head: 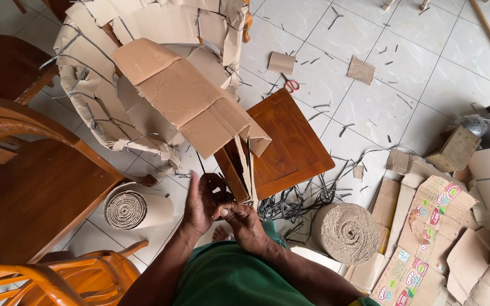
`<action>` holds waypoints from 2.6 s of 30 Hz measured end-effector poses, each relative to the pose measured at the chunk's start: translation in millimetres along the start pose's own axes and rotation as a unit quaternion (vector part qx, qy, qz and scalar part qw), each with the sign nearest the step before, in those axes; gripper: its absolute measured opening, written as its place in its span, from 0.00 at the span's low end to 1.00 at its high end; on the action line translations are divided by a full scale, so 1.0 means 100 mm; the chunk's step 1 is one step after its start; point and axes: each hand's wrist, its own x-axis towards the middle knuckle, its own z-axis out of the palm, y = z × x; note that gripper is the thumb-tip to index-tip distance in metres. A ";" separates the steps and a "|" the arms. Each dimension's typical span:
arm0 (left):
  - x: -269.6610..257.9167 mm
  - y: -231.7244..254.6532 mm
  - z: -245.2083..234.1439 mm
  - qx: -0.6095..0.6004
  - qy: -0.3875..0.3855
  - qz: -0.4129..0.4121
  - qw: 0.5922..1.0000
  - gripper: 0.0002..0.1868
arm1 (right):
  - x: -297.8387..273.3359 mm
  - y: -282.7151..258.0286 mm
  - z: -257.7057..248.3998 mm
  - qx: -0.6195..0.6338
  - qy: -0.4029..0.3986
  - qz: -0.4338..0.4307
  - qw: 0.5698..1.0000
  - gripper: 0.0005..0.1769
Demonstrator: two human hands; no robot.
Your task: A person is wrapping a wooden chair with cardboard and securing it with plastic ties to prepare it for transport.
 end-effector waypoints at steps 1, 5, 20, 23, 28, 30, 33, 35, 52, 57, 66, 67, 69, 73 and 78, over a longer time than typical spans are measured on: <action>0.00 -0.03 -0.02 0.124 0.026 0.027 0.992 0.30 | 0.00 0.00 0.00 0.030 -0.014 0.006 0.999 0.07; -0.02 -0.01 0.20 0.273 0.119 0.033 0.954 0.33 | -0.01 0.04 -0.03 0.064 -0.028 0.008 0.998 0.08; -0.04 0.01 0.34 0.300 0.136 0.054 0.943 0.61 | -0.18 -0.15 -0.05 0.273 -0.017 0.117 0.955 0.11; -0.02 -0.04 0.27 0.290 0.115 0.065 0.948 0.62 | -0.26 -0.10 -0.09 0.278 0.020 0.117 0.953 0.10; -0.03 -0.06 0.21 0.279 0.071 0.067 0.955 0.63 | -0.35 0.08 -0.23 0.330 0.099 0.145 0.927 0.09; -0.06 -0.04 0.25 0.277 0.049 0.067 0.957 0.63 | -0.37 0.16 -0.24 0.352 0.115 0.147 0.917 0.09; -0.08 -0.04 0.23 0.249 0.086 0.032 0.964 0.50 | -0.38 0.19 -0.26 0.377 0.125 0.145 0.906 0.08; -0.09 -0.15 0.01 0.176 0.105 0.031 0.978 0.22 | -0.39 0.14 -0.25 0.380 0.131 0.157 0.902 0.09; -0.29 -0.50 0.24 0.369 0.223 -0.071 0.899 0.06 | -0.46 0.44 -0.36 0.429 0.213 0.210 0.852 0.06; -0.33 -0.56 0.28 0.341 0.220 -0.072 0.911 0.04 | -0.51 0.33 -0.34 0.406 0.217 0.223 0.859 0.07; -0.36 -0.68 0.29 0.356 0.253 0.018 0.899 0.06 | -0.52 0.35 -0.63 0.222 0.255 0.237 0.911 0.12; -0.36 -0.71 0.27 0.365 0.255 0.022 0.895 0.07 | -0.44 0.24 -0.65 0.183 0.246 0.238 0.922 0.13; -0.41 -0.77 0.32 0.372 0.262 0.030 0.890 0.07 | -0.34 0.06 -0.70 0.145 0.230 0.239 0.932 0.14; -0.38 -0.80 0.35 0.351 0.259 0.074 0.896 0.08 | -0.06 -0.13 -0.79 0.004 0.178 0.206 0.962 0.21; -0.32 -0.90 0.28 0.350 0.276 0.100 0.889 0.08 | 0.16 -0.10 -0.83 -0.057 0.130 0.214 0.967 0.20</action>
